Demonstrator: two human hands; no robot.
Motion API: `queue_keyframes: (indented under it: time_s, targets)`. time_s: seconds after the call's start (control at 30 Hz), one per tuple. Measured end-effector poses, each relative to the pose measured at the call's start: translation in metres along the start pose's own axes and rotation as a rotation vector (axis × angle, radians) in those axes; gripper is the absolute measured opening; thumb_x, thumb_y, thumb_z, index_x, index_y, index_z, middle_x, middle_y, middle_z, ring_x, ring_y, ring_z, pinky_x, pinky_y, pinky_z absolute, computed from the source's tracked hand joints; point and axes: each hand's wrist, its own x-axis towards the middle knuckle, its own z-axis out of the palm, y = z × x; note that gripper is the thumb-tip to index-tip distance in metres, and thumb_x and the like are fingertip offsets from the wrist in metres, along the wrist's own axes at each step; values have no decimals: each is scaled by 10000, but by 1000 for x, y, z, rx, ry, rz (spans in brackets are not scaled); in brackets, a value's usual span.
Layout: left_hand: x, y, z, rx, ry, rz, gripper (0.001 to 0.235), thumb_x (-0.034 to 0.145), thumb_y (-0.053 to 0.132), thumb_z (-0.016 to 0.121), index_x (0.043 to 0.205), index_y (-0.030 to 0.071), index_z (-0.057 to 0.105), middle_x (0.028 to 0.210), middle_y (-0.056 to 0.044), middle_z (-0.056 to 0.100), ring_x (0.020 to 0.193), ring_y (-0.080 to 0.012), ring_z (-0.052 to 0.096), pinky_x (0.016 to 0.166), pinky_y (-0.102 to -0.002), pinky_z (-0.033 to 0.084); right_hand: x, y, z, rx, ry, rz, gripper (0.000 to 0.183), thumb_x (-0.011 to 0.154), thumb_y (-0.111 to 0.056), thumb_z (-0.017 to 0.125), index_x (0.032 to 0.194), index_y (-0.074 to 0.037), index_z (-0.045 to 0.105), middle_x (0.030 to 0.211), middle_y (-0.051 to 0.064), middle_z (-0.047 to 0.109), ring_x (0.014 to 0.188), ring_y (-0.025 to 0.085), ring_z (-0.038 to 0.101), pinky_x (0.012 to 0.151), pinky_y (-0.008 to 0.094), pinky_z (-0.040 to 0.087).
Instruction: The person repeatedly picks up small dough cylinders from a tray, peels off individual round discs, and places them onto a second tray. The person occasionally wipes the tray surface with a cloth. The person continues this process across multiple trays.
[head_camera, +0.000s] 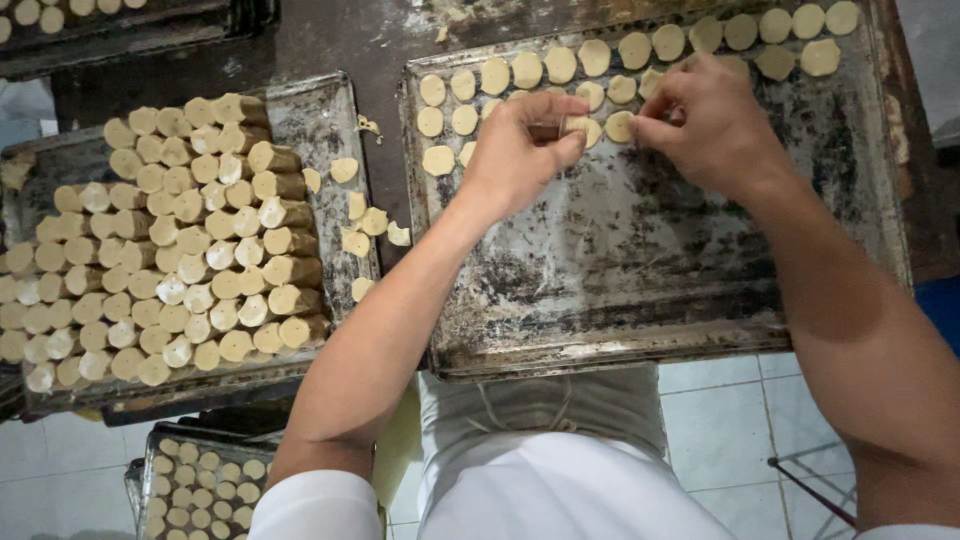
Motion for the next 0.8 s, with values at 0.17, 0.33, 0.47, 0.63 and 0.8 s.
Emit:
queue_keyframes:
  time_s: [0.17,0.33,0.47,0.63,0.8]
  targets:
    - [6,3,9,-21,-31,30,330,900,83,753,1223,24,716,1044,-67,788,948,-149,777,825,-283,644,-2,2,1,382,-92,-102,190,1010,-235,736,1048,-49,750,1055,62,616,868,158,629,765,322,550]
    - [10,10,15,70,-33,-31,324,885,95,729,1207,69,741,1019,-47,786,930,-144,782,804,-278,652,-5,13,1,330,-63,-77,174,1022,-200,707,1029,-28,731,1135,90,584,924,182,641,823,340,589]
    - [14,11,18,104,6,53,317,887,67,751,1204,49,742,1069,-72,733,940,-175,773,810,-288,653,-12,30,-6,-2,36,99,253,989,-246,791,1036,0,758,1111,137,607,898,254,662,790,426,566]
    - [28,10,35,4,-55,62,311,894,60,718,1204,37,721,1034,-83,803,965,-165,788,817,-276,648,-16,37,-12,279,-9,7,267,1012,-293,784,1077,-35,758,1062,95,631,925,215,671,804,390,564]
    - [37,9,52,12,-64,47,273,880,64,755,1151,36,742,1013,-92,821,964,-156,798,825,-284,649,-20,51,-12,350,9,-87,218,1051,-250,733,1068,-33,739,1114,90,626,917,218,661,796,373,562]
